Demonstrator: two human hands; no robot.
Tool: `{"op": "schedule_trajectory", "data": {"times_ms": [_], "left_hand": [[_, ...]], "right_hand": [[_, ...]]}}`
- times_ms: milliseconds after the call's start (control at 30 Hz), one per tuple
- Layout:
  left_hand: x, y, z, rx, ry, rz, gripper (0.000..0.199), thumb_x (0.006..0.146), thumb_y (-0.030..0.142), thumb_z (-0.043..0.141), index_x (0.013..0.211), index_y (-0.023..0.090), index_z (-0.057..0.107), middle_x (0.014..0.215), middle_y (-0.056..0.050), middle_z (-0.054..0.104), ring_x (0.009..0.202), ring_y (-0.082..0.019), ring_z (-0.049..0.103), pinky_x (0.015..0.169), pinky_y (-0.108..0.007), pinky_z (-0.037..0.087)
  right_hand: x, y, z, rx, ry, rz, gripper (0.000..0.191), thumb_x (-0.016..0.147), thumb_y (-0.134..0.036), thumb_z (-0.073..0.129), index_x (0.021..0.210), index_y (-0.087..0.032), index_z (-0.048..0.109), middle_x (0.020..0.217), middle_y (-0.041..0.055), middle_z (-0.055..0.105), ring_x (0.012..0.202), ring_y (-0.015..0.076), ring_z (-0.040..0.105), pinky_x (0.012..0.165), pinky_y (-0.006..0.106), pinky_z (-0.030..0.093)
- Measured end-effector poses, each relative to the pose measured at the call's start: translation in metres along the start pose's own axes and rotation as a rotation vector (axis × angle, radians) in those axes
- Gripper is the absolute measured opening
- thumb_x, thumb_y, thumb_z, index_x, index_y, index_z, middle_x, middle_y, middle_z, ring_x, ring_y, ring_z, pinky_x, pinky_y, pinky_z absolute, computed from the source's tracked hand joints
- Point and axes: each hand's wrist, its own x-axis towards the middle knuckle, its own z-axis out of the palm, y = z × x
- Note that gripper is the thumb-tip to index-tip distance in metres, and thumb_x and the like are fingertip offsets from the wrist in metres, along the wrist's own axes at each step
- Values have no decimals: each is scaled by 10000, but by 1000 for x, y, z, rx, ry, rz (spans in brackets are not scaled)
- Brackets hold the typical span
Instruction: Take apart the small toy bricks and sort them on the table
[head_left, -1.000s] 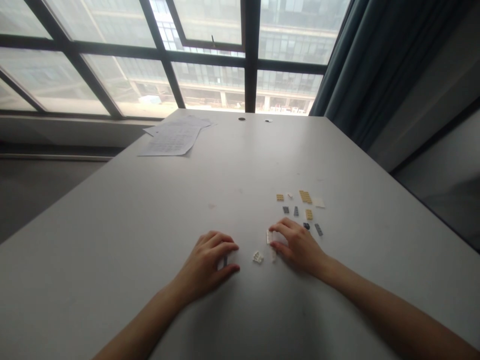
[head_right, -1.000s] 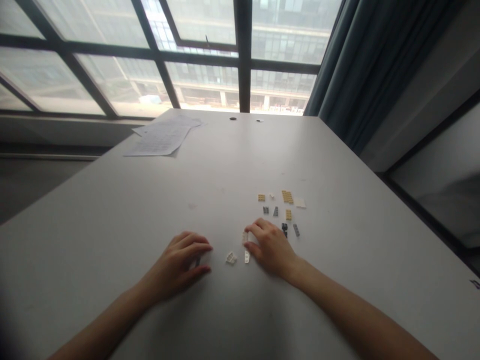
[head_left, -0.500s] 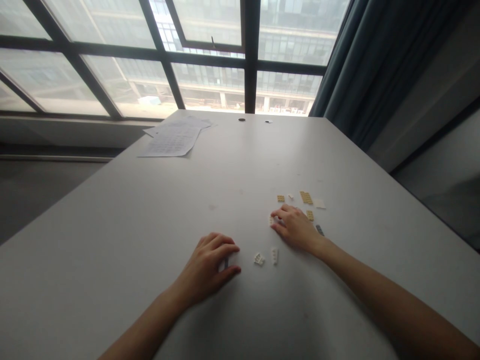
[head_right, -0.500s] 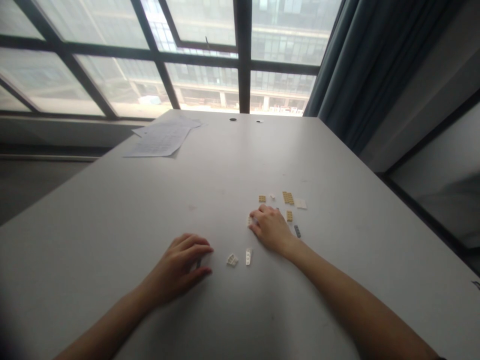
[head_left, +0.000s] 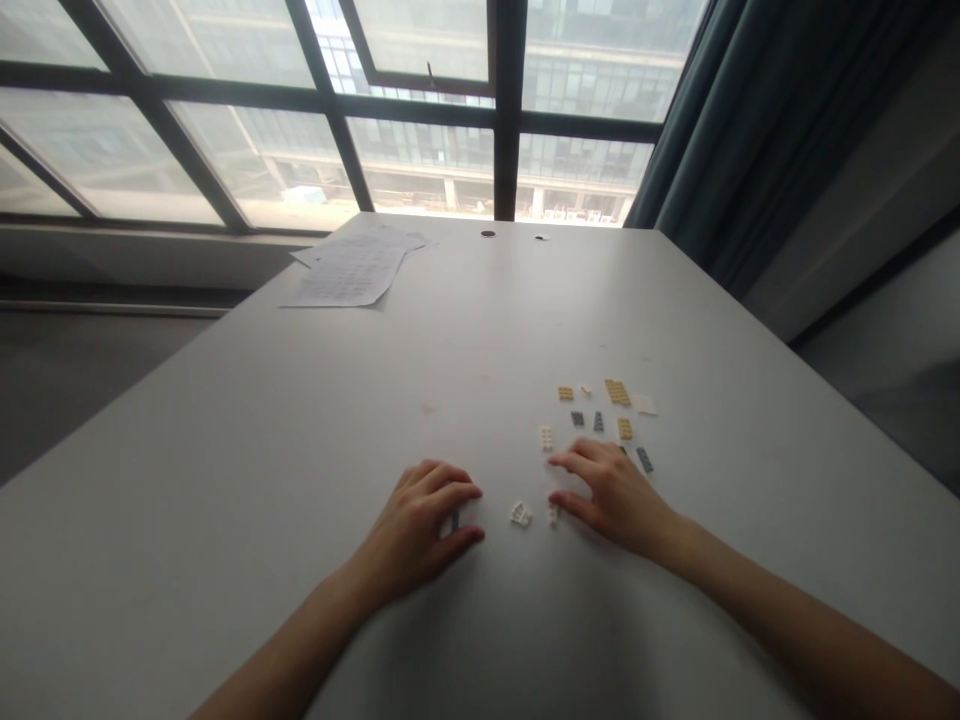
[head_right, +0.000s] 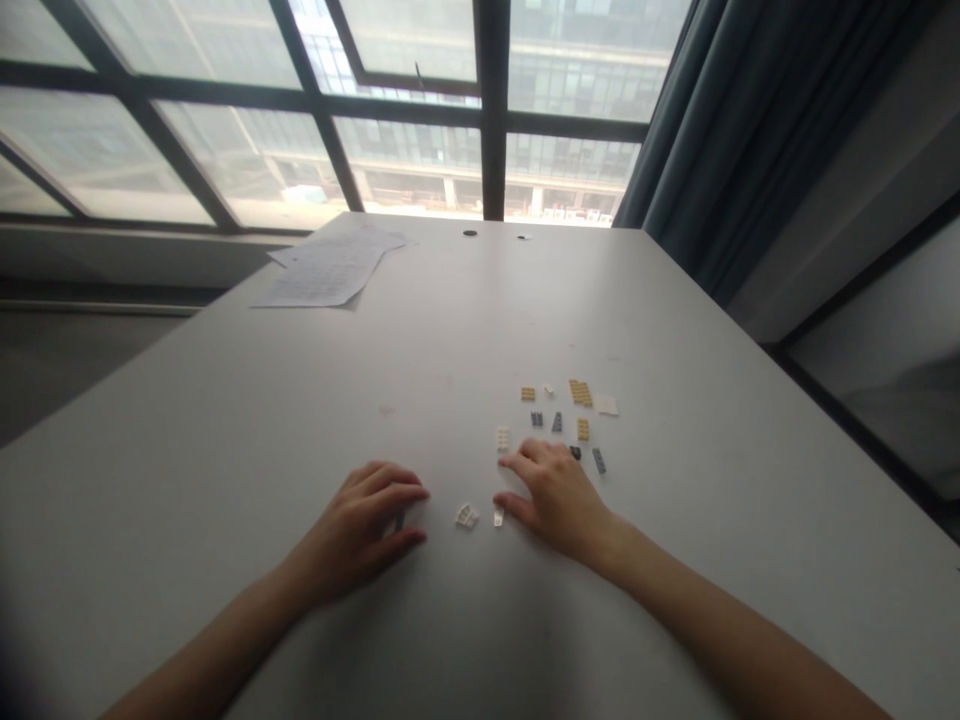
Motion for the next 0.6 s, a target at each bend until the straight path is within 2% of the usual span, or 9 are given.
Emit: {"op": "schedule_trajectory", "data": {"times_ms": [167, 400, 600], "left_hand": [[-1, 0, 0, 9, 1, 0, 289, 826, 422, 630, 1047, 234, 630, 1065, -58, 629, 1008, -235, 535, 902, -398, 401], [2, -1, 1, 11, 1, 2, 283, 831, 416, 625, 1047, 233, 626, 1064, -63, 631, 1008, -235, 532, 899, -400, 405], [0, -2, 0, 11, -1, 9, 284, 835, 418, 619, 1052, 236, 627, 1067, -64, 630, 1008, -234, 537, 899, -402, 405]], "right_hand": [[-16, -10, 6, -19, -77, -29, 287, 814, -332, 678, 1070, -204, 653, 993, 68, 627, 900, 237, 564, 850, 390, 420], [-13, -10, 10, -31, -54, -42, 207, 843, -294, 645, 1029, -202, 660, 971, 63, 631, 893, 226, 566, 847, 383, 417], [-3, 6, 0, -48, 42, 1, 231, 829, -282, 678, 1044, -199, 659, 999, 62, 642, 939, 224, 583, 884, 377, 409]]}}
